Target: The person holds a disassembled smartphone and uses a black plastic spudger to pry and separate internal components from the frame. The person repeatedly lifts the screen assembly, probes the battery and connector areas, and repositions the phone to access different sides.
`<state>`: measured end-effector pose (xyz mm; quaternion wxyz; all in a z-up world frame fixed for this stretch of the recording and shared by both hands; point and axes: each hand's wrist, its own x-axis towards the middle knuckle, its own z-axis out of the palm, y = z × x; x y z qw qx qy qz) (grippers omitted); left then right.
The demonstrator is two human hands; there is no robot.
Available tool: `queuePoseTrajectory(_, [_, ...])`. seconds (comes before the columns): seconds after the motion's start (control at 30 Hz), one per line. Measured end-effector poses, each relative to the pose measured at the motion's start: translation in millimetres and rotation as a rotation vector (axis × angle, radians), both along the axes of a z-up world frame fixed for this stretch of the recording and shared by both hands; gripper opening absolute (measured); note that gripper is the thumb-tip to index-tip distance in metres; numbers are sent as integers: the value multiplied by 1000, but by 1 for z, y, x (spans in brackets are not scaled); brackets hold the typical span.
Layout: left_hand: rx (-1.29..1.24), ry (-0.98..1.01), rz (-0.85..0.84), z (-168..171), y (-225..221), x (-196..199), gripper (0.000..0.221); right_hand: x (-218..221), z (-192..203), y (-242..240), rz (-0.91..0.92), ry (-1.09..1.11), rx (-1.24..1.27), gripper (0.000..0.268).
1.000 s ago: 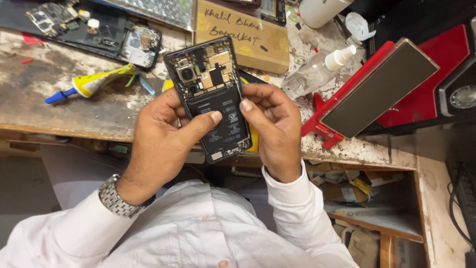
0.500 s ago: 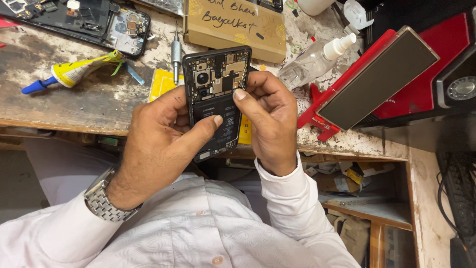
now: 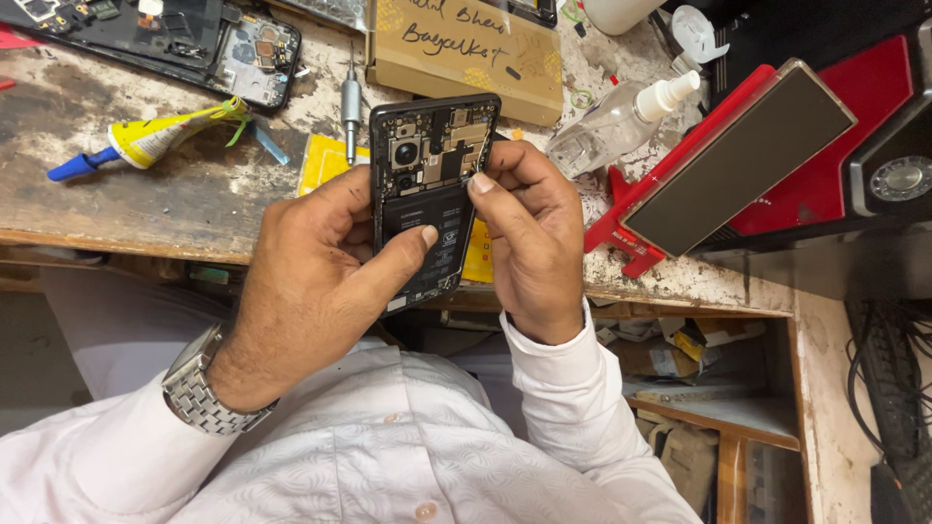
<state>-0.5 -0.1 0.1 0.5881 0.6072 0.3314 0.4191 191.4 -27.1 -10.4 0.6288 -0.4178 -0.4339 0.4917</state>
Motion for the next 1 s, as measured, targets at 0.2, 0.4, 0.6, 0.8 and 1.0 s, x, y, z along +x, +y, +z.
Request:
queuePoseTrajectory(0.2, [9,-12,-5,1,0,0,27,-3,-5,0,-49,-71,66,7])
queuePoseTrajectory(0.4, [-12,24,-7,2,2,0,26,-9,-5,0,-82,-131,74,13])
queuePoseTrajectory(0.6, [-29,-43,-13,-1,3,0,27,-8,-3,3,-49,-106,55,17])
queuePoseTrajectory(0.8, [-23,-52,-13,-5,5,0,27,-6,-8,1,-44,-73,64,20])
queuePoseTrajectory(1.0, [-73,-22,-5,-1,6,0,25,-9,-6,3,-66,-66,51,18])
